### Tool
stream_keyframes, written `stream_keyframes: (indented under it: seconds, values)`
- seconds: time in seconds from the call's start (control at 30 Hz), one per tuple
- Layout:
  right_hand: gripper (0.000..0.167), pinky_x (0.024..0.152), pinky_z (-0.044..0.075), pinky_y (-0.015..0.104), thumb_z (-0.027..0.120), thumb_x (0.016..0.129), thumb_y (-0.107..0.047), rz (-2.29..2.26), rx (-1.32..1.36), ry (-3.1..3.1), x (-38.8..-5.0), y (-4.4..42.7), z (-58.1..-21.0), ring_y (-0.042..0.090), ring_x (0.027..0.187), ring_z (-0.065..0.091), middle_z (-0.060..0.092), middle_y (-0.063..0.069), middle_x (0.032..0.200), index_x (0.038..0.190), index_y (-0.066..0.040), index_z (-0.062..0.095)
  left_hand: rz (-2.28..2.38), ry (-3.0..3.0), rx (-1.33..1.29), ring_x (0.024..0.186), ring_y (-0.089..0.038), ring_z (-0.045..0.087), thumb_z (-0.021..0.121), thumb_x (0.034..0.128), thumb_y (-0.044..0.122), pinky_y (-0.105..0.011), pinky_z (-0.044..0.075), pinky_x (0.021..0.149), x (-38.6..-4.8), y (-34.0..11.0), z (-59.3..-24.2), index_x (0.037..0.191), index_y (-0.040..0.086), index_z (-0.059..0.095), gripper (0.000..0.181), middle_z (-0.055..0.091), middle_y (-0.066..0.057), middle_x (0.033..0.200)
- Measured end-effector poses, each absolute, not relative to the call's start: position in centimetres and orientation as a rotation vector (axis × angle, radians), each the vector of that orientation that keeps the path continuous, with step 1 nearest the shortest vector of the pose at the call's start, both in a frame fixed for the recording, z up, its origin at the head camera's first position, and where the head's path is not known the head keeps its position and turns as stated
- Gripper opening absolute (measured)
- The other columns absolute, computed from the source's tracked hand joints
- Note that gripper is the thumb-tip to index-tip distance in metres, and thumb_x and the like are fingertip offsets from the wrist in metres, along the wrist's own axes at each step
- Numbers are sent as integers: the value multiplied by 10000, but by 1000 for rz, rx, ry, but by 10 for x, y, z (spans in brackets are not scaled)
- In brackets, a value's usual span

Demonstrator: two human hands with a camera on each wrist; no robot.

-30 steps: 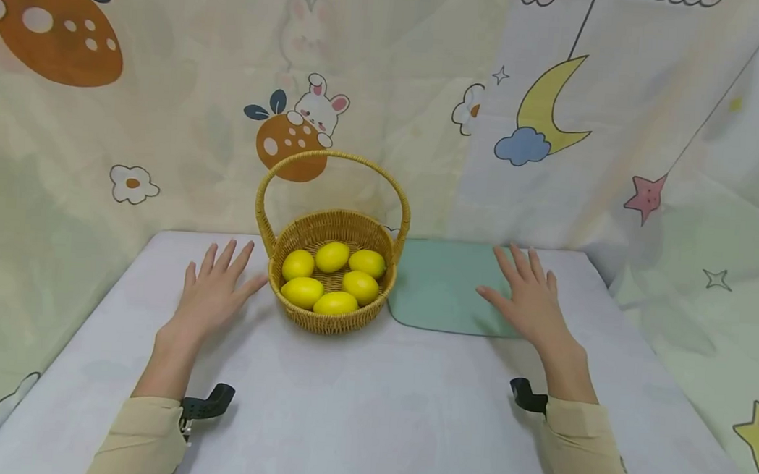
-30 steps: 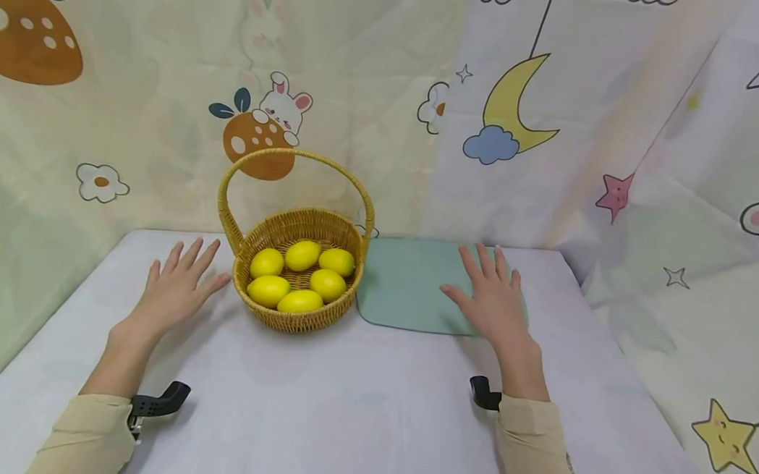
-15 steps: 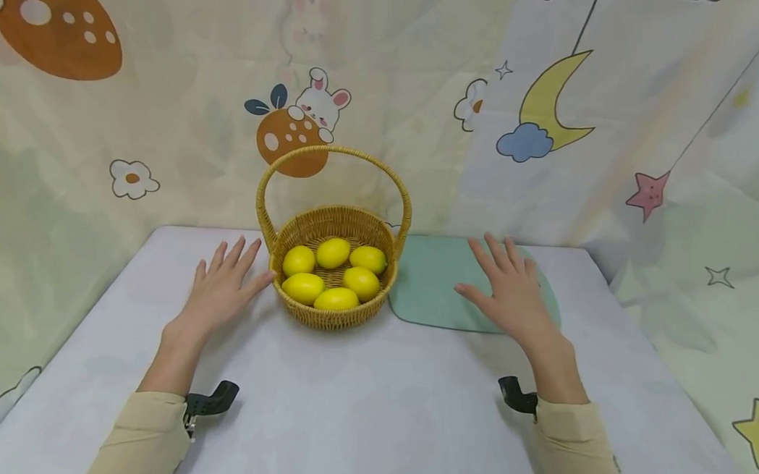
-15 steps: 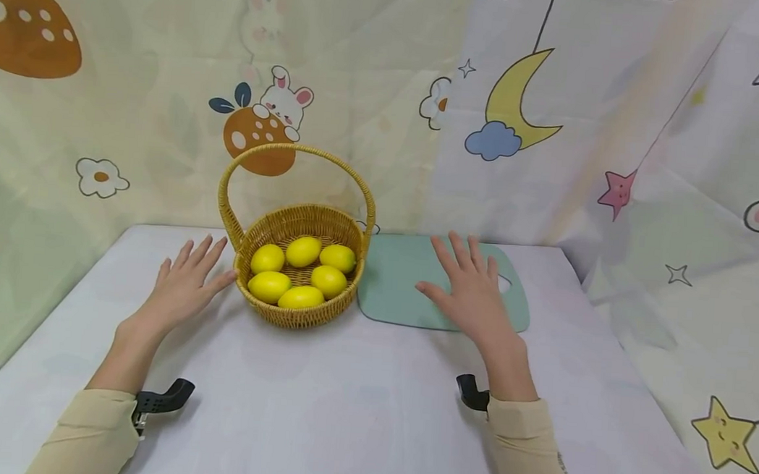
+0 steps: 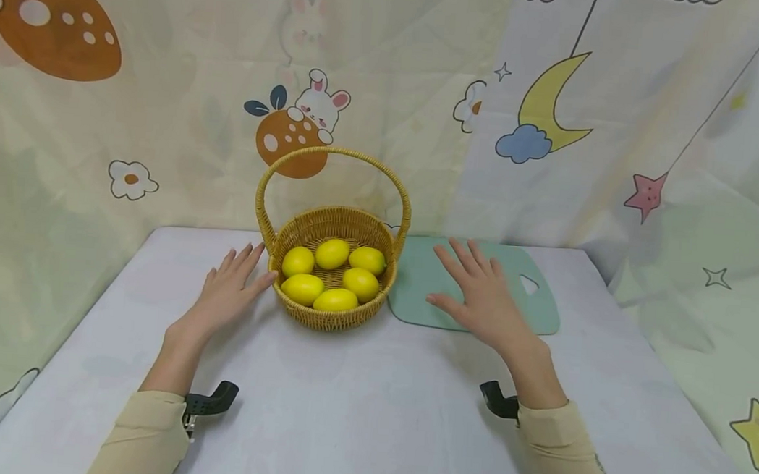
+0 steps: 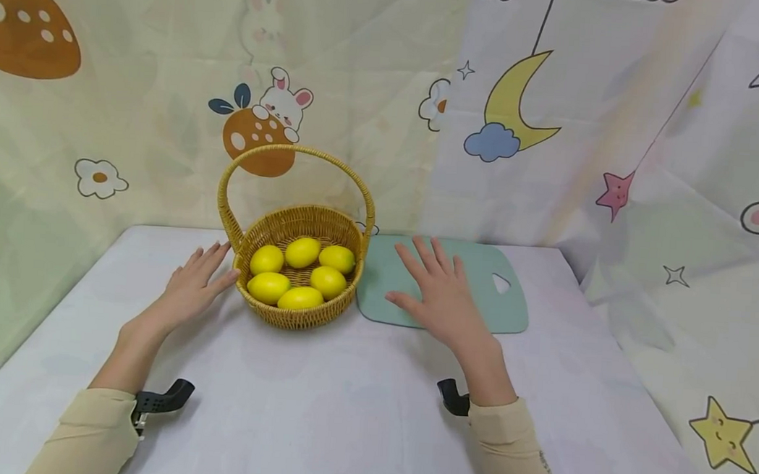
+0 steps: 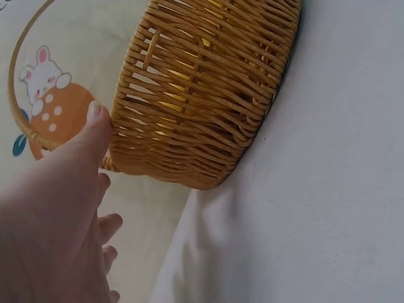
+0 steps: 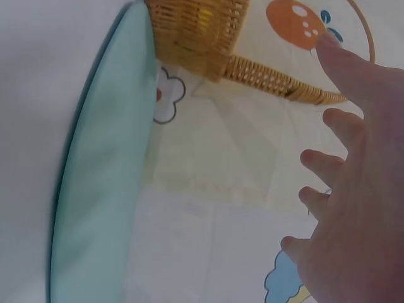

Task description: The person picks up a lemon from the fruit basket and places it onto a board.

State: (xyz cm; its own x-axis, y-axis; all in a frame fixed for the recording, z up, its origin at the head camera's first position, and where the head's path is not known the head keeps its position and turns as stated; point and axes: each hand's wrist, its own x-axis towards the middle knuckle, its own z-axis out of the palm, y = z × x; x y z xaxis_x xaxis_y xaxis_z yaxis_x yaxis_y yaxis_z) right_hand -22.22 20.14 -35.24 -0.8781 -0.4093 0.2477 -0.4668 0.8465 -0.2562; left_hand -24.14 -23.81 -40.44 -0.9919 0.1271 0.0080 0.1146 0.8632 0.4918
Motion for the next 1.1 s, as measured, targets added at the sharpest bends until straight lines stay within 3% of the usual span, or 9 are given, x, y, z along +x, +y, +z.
stream_keyframes:
  seconds: [0.27,0.63,0.83,1.1]
  values:
    - [797,1189,57,704,573,943,-572,501,790,-2836,-223,174,-353,337,1566,14,136,44,1685,1596,-331,187,1032,2857,209,1548,-404,-61,350,954,724,-737,-14,1161,-242,-230,-408,1612,196,-27,925,14,-104,1689]
    - [771,1220,87,654,566,944,-580,585,860,-2837,-230,138,-353,301,1568,62,155,2,1683,1588,-342,215,1249,2708,225,1563,-322,-38,429,942,703,-650,47,1220,-240,-227,-406,1578,310,-138,938,-78,-2,1684]
    - [761,1232,129,619,557,948,-583,591,882,-2862,-232,125,-356,294,1567,80,201,36,1670,1586,-360,207,1297,2625,190,1558,-344,-53,466,919,717,-694,54,1194,-240,-225,-407,1544,362,-218,992,-117,-16,1681]
    - [729,1208,280,552,641,936,-492,541,870,-2831,-232,112,-356,331,1497,293,327,64,1617,1564,-307,319,1366,2588,225,1560,-344,41,529,925,659,-699,95,1188,-242,-221,-411,1501,489,-221,961,-8,-61,1692]
